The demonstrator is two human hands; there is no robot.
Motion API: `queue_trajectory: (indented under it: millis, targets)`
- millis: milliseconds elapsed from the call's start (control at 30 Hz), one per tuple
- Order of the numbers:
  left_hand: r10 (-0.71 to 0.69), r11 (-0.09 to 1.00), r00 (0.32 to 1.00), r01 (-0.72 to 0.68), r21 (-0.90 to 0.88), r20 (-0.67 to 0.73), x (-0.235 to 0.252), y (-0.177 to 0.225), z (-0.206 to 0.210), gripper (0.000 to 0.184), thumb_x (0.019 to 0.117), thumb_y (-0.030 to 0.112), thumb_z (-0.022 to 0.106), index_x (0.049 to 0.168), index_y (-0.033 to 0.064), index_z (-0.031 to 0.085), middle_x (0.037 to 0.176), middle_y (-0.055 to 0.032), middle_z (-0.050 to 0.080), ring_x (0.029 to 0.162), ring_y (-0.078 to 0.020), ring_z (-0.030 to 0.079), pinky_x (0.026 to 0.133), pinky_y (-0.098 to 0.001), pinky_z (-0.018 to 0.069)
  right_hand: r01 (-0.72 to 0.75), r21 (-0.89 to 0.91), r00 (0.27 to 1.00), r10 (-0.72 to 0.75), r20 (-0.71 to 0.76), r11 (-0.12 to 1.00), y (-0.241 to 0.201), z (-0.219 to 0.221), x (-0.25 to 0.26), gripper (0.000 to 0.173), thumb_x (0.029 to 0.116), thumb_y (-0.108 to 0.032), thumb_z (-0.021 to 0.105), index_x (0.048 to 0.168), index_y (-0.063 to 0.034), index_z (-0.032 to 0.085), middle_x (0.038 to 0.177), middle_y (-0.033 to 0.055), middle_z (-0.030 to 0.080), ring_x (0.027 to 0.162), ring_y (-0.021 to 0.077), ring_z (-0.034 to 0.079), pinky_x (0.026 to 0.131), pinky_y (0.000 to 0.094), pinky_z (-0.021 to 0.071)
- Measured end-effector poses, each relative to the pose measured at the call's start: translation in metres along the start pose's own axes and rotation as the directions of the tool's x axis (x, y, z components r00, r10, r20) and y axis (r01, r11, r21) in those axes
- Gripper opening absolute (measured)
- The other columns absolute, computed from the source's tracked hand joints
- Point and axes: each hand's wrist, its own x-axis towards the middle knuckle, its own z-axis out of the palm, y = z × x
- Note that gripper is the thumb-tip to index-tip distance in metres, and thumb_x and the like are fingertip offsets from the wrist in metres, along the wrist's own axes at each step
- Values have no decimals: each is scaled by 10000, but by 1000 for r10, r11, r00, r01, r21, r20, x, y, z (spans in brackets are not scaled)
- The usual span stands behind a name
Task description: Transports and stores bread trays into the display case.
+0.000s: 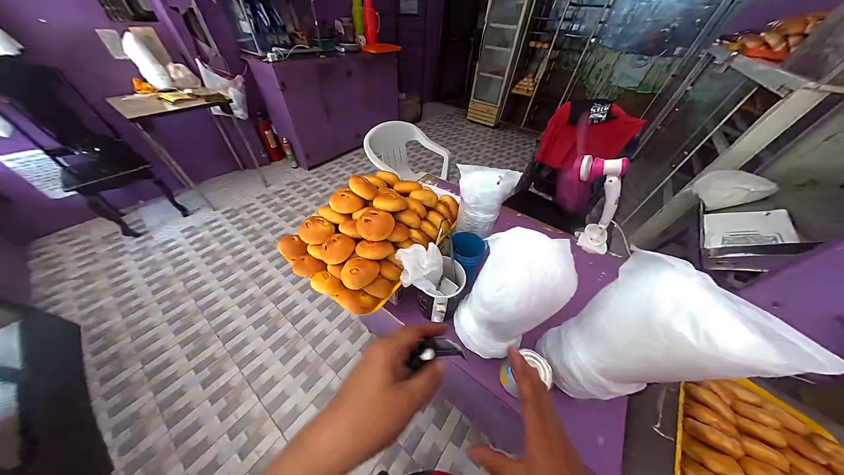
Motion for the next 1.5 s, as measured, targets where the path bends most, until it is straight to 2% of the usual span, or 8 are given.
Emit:
queue_trajectory:
  millis: [100,200,400,633,767,933,1233,1500]
  targets:
    - [-14,987,998,22,-159,54,7,6,9,455,1004,189,586,1424,21,538,1245,-103,643,1009,-101,660,866,-277,568,96,-95,988,-106,-112,991,-21,58,45,1242,705,-761,728,1468,156,381,1474,381,459,1392,460,485,1128,707,333]
    - [31,977,1000,-31,-211,-4,2,-3,-7,490,994,190,616,1443,15,525,1309,-120,616,1124,-108,650,940,-266,572,131,-68,975,-141,-173,989,-30,83,69,1076,683,-528,850,1433,122,435,1371,329,564,1281,361,591,1068,447,506]
    - [194,957,976,-166,239,-96,-27,-12,-49,571,999,404,628,1438,42,578,1186,-166,652,1039,-192,673,901,-346,584,310,-82,943,-318,-101,947,-31,85,104,774,772,-369,838,1371,12,528,1214,216,664,1128,272,661,976,362,554]
    - [157,963,926,-66,263,-343,-57,-30,-86,613,993,456,619,1448,49,559,1344,-169,590,1186,-184,625,968,-336,562,12,-76,939,-38,-341,997,-9,55,180,520,784,-161,855,1186,66,616,1063,230,685,922,343,700,803,531,584]
    - [58,971,918,40,237,-392,-78,-34,-96,559,983,288,660,1431,-27,549,1359,-256,558,1203,-267,615,991,-393,550,-283,-139,947,253,-199,949,17,79,204,611,823,-105,847,1308,132,560,1226,344,623,1068,495,658,912,658,523]
    - [-86,967,862,193,166,-500,-105,-64,-112,522,991,237,631,1415,-55,549,1366,-286,542,1209,-284,606,993,-396,539,-492,-222,855,515,59,842,53,113,217,840,807,-171,866,1473,70,414,1428,296,523,1268,438,580,1053,583,481]
    - [-219,970,784,241,-40,-581,-128,-139,-242,536,1023,234,551,1406,-129,460,1377,-219,556,1198,-169,615,997,-351,533,-569,33,823,569,10,822,73,126,208,871,825,-225,825,1493,117,381,1448,377,445,1339,479,476,1113,589,403]
    - [-110,994,916,110,-24,-385,-64,-188,-382,418,1036,171,515,1355,-100,518,1291,-99,631,1164,-105,628,1009,-336,528,-461,-317,887,444,-127,829,65,136,208,483,895,-263,773,1209,93,680,1103,324,691,1026,501,678,906,715,495]
